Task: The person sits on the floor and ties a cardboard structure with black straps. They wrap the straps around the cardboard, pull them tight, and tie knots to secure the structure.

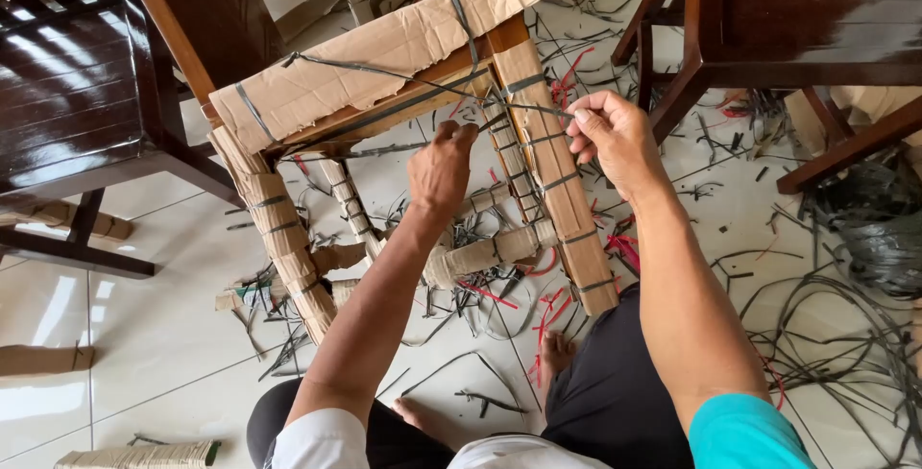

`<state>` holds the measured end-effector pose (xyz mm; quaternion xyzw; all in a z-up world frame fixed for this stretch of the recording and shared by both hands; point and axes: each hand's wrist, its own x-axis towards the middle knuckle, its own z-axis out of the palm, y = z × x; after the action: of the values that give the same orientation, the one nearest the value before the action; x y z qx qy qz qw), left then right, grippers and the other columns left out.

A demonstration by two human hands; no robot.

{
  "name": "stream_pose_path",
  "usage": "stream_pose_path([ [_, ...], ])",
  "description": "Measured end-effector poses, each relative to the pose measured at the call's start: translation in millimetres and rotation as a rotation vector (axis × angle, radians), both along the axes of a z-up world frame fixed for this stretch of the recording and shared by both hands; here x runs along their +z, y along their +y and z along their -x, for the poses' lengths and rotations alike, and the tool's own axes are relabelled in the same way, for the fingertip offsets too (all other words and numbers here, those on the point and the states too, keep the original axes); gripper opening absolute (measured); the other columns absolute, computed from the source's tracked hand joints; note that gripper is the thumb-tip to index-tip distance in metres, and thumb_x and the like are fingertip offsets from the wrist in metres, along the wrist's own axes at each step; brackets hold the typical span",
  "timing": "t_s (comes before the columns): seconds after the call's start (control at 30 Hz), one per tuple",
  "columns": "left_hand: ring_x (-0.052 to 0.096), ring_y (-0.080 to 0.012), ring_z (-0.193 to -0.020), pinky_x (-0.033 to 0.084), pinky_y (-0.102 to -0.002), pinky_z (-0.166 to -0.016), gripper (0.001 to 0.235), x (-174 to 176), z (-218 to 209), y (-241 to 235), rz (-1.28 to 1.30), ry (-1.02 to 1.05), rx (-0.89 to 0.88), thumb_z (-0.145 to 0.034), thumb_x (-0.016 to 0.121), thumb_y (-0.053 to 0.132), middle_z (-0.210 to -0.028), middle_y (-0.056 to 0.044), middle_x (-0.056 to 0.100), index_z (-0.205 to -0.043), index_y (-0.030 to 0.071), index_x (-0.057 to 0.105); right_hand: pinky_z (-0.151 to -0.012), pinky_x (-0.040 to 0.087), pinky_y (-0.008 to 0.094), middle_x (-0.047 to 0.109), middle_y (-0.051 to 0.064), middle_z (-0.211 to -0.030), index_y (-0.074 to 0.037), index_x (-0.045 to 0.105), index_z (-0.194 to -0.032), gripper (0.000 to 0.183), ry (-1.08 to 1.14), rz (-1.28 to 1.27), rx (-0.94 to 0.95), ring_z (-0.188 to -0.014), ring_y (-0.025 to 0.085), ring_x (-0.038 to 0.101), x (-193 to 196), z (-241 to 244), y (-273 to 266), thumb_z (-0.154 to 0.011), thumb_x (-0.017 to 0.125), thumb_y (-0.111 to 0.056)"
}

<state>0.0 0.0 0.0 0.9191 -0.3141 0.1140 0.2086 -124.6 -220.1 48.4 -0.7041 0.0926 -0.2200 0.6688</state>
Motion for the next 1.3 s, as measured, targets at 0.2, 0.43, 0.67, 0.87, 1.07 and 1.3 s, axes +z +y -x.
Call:
stream_pose_path([
  [0.2, 0.074, -0.0275, -0.081, 0.049, -0.042, -0.071, 0.023, -13.2, -9.3, 6.2, -0.1, -0.141, 0.01, -0.097, 0.058, 0.013, -0.082, 0.0, 0.069, -0.112, 0.03, 0.064, -0.049, 0.055, 0.019, 0.068, 0.013, -0.085, 0.0, 0.067, -0.116, 0.015, 0.0, 0.084, -0.006, -0.064, 0.01, 0.063, 4.6, 3.9, 0.2, -0.106, 0.065, -0.011],
  [0.43, 0.075, -0.0295, -0.083, 0.057, -0.04, -0.072, 0.028, -21.9, -10.1, -2.1, -0.005, -0.121, -0.062, -0.101, 0.051, 0.007, -0.084, -0.008, 0.072, -0.123, 0.018, 0.063, -0.051, 0.055, 0.019, 0.068, 0.014, -0.086, 0.001, 0.065, -0.118, 0.015, -0.06, 0.021, -0.009, -0.067, 0.01, 0.063, 11.8, 4.5, 5.4, -0.105, 0.065, -0.008],
  [0.67, 0.072, -0.0306, -0.074, 0.057, -0.042, -0.065, 0.012, -2.8, 10.6, -0.2, 0.092, 0.037, -0.128, -0.104, 0.053, 0.017, -0.073, -0.01, 0.069, -0.111, 0.013, 0.061, -0.061, 0.063, 0.025, 0.07, 0.019, -0.097, 0.005, 0.063, -0.121, 0.021, -0.109, 0.025, 0.021, -0.078, 0.015, 0.07, 14.8, -9.5, -0.5, -0.103, 0.067, -0.005],
  [0.87, 0.074, -0.0233, -0.067, 0.061, -0.04, -0.066, 0.012, -11.4, -8.3, -25.2, 0.097, 0.051, -0.021, -0.101, 0.062, 0.03, -0.071, 0.002, 0.072, -0.101, 0.031, 0.074, -0.058, 0.062, 0.025, 0.071, 0.02, -0.095, 0.004, 0.066, -0.118, 0.015, -0.087, 0.145, -0.026, -0.078, 0.016, 0.07, 12.8, -29.2, -16.5, -0.105, 0.065, -0.003],
  [1.07, 0.075, -0.0226, -0.067, 0.062, -0.041, -0.067, 0.015, -20.7, -25.9, -40.1, 0.115, 0.059, 0.05, -0.099, 0.063, 0.028, -0.072, 0.004, 0.072, -0.101, 0.035, 0.076, -0.058, 0.064, 0.027, 0.072, 0.022, -0.093, 0.003, 0.071, -0.119, 0.017, -0.059, 0.305, -0.084, -0.075, 0.018, 0.071, 19.1, -41.2, -19.8, -0.104, 0.062, 0.002],
  [1.3, 0.059, -0.0145, -0.042, 0.047, -0.032, -0.039, 0.019, -12.6, -36.6, -49.4, 0.24, -0.055, 0.007, -0.103, 0.062, 0.022, -0.067, 0.001, 0.075, -0.101, 0.021, 0.081, -0.06, 0.059, 0.032, 0.073, 0.011, -0.105, -0.005, 0.064, -0.106, 0.007, 0.1, 0.646, -0.194, -0.071, 0.016, 0.064, 7.9, -65.3, -23.3, -0.102, 0.071, -0.006],
])
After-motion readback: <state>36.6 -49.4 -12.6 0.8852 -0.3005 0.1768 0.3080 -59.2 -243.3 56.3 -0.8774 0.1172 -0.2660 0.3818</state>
